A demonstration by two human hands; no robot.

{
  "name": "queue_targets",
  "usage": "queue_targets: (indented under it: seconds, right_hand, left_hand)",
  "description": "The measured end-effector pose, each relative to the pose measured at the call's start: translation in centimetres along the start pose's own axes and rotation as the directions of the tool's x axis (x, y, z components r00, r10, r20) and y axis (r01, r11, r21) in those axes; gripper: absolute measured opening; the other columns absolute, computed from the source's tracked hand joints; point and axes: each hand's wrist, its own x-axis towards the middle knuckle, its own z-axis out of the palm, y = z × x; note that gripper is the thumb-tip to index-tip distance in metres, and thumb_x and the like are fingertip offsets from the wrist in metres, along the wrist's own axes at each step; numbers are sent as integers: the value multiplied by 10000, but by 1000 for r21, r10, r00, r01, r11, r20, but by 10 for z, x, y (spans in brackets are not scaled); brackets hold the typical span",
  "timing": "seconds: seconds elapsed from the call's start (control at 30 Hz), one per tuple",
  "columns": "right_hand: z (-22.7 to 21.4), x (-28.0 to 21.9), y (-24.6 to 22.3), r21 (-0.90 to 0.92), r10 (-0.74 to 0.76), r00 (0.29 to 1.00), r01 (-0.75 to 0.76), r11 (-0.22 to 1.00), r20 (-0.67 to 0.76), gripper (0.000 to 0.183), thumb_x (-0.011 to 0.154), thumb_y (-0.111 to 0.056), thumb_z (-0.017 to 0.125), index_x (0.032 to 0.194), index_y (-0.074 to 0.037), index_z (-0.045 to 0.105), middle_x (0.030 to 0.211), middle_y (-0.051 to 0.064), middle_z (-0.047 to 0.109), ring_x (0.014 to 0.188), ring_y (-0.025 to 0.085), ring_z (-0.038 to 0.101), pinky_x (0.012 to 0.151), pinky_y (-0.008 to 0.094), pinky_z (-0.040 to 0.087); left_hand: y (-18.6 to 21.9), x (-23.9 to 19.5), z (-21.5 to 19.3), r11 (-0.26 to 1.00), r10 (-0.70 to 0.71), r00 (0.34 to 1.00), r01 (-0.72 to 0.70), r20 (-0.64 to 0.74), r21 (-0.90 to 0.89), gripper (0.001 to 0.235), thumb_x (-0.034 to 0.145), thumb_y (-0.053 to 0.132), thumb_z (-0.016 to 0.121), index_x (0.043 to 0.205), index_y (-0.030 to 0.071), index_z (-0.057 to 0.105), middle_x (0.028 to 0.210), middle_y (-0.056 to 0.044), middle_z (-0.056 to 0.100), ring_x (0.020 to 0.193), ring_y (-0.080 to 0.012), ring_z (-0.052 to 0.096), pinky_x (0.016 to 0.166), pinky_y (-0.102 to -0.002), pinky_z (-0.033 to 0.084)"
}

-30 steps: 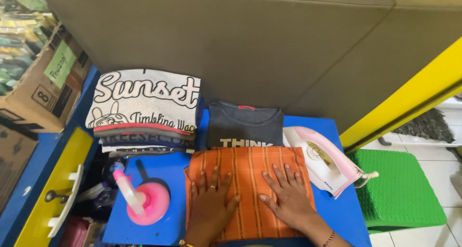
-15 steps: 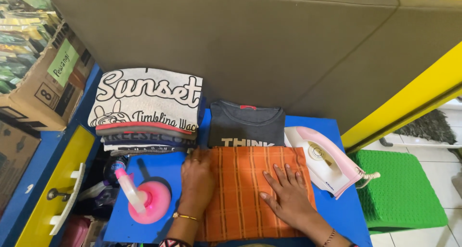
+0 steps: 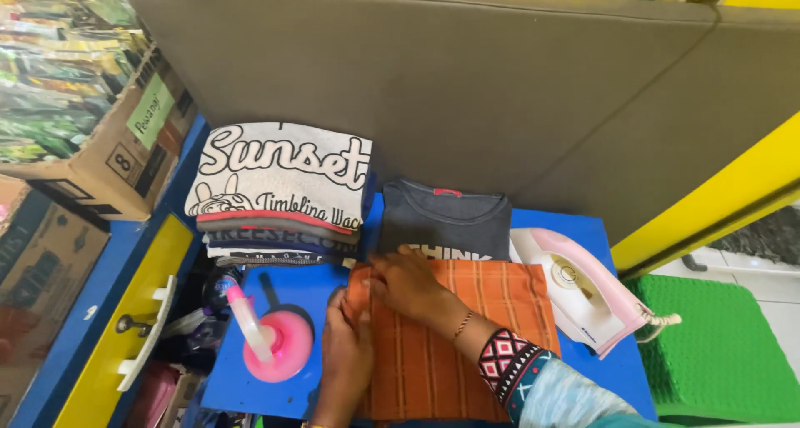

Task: Ironing and folding t-shirts on a blue table

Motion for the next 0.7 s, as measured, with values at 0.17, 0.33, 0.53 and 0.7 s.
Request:
queue_targets:
  seconds: [0.17,0.33,0.53,0.7]
  right_hand:
    - [-2,-14,12,77,-91,995,94,993,-36,369,1003,-445,464,944,-324,807,1215,80,714,1069,329,551,982,437,351]
    - [10,-3,43,575,-12,994,-54,817,111,265,959,-317,643,743,-164,623,914,-25,597,973,174,474,920,343,345]
    - [26,29,30,223,104,990,-124,967,98,312,960,-456,521,907,-231,730,1061,23,669,1112,278,549,1023,432,349]
    - [25,25,13,-56,192,980,-190,980,45,456,973,-470,388,1121,-213,735,1153,144,629,1129,402,501,971,574,359]
  left_hand:
    - [-22,27,20,698,-573,809,564,130,-441,489,963,124,574,1446,173,512,1041,-68,693,884,-188,641,837,-307,487]
    - [-21,43,20,679,-489,870,424,61,-599,410,932,34,628,1311,163,542,884,-76,689,766,-176,632,707,-305,502]
    - [-63,56,34,874,-365,931,336,-18,-350,173,925,59,604,1047,154,683,947,-22,743,894,-175,680,865,-289,503]
    - [13,21,2,987,-66,994,52,-88,-154,380,978,146,458,1296,24,627,1307,-211,624,1250,-364,533,1102,-451,380]
